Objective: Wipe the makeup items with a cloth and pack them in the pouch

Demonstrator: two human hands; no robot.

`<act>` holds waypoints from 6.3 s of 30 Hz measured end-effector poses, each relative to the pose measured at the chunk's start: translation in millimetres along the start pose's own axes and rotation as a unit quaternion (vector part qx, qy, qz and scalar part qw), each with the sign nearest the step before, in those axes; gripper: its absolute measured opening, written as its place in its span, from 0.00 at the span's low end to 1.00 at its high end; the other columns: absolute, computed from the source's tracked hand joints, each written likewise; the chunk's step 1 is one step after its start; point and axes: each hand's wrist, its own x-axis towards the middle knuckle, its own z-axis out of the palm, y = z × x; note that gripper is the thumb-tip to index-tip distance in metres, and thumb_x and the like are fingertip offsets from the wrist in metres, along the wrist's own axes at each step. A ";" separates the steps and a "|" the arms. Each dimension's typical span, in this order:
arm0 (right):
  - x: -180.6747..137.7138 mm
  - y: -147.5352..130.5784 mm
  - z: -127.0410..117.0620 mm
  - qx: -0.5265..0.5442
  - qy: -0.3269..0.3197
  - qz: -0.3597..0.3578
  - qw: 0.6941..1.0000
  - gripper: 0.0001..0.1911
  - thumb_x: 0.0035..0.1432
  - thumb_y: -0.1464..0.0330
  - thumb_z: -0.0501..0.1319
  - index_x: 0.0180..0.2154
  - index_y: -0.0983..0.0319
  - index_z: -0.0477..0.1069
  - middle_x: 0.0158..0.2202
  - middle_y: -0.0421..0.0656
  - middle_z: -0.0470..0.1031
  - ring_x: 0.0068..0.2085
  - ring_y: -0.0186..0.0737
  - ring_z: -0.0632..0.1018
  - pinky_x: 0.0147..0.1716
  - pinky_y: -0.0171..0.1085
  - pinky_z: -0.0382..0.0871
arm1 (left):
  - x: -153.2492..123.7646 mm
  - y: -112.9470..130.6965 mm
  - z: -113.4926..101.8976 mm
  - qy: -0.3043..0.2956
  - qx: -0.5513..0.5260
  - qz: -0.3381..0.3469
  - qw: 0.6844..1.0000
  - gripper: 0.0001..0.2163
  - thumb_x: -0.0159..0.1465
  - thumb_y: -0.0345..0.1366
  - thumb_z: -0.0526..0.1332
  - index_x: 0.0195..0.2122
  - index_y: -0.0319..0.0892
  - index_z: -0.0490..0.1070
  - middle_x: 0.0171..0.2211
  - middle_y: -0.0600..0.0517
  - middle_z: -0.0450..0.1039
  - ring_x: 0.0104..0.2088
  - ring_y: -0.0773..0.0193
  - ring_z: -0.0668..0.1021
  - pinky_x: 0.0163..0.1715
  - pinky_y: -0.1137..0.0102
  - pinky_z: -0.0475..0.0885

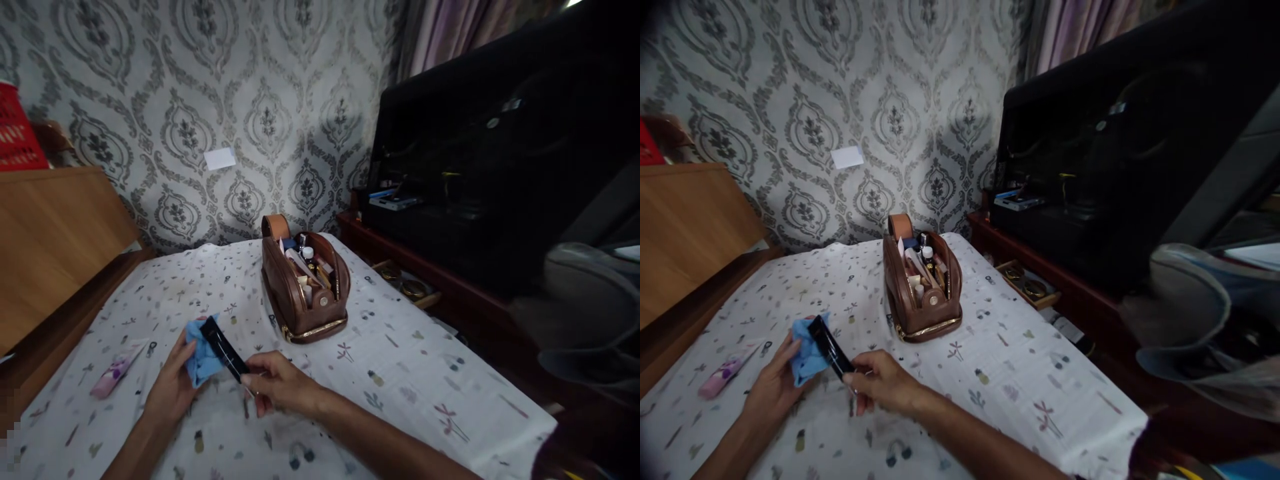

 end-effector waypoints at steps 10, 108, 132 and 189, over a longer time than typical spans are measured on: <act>-32.2 -19.1 -12.2 -0.043 0.082 -0.024 0.995 0.27 0.49 0.54 0.70 0.46 0.59 0.67 0.35 0.34 0.68 0.20 0.26 0.74 0.16 0.27 0.64 | 3.1 4.4 35.7 -0.007 0.077 0.017 0.997 0.25 0.41 0.42 0.79 0.39 0.42 0.75 0.30 0.57 0.78 0.25 0.69 0.78 0.26 0.76 0.77; 46.8 7.3 0.6 -0.452 0.061 -0.205 0.866 0.14 0.64 0.61 0.54 0.43 0.58 0.74 0.36 0.45 0.77 0.31 0.42 0.80 0.26 0.38 0.75 | 56.5 37.4 -79.5 0.028 0.713 0.088 0.695 0.09 0.68 0.39 0.56 0.39 0.42 0.73 0.40 0.49 0.79 0.42 0.59 0.78 0.42 0.70 0.70; 96.7 40.2 11.1 -0.514 0.153 -0.210 0.817 0.19 0.63 0.65 0.52 0.53 0.60 0.71 0.47 0.50 0.75 0.49 0.51 0.76 0.51 0.50 0.71 | 51.7 26.9 -75.0 0.098 0.750 0.108 0.645 0.16 0.69 0.34 0.54 0.58 0.41 0.61 0.49 0.40 0.75 0.48 0.49 0.78 0.46 0.60 0.69; 27.7 27.1 -19.7 -0.506 0.187 -0.143 0.830 0.13 0.58 0.68 0.68 0.45 0.62 0.74 0.41 0.47 0.73 0.43 0.46 0.74 0.45 0.44 0.71 | 19.5 -3.9 -19.0 -0.120 0.829 0.253 0.483 0.16 0.67 0.25 0.52 0.51 0.44 0.74 0.48 0.48 0.74 0.49 0.58 0.77 0.39 0.67 0.75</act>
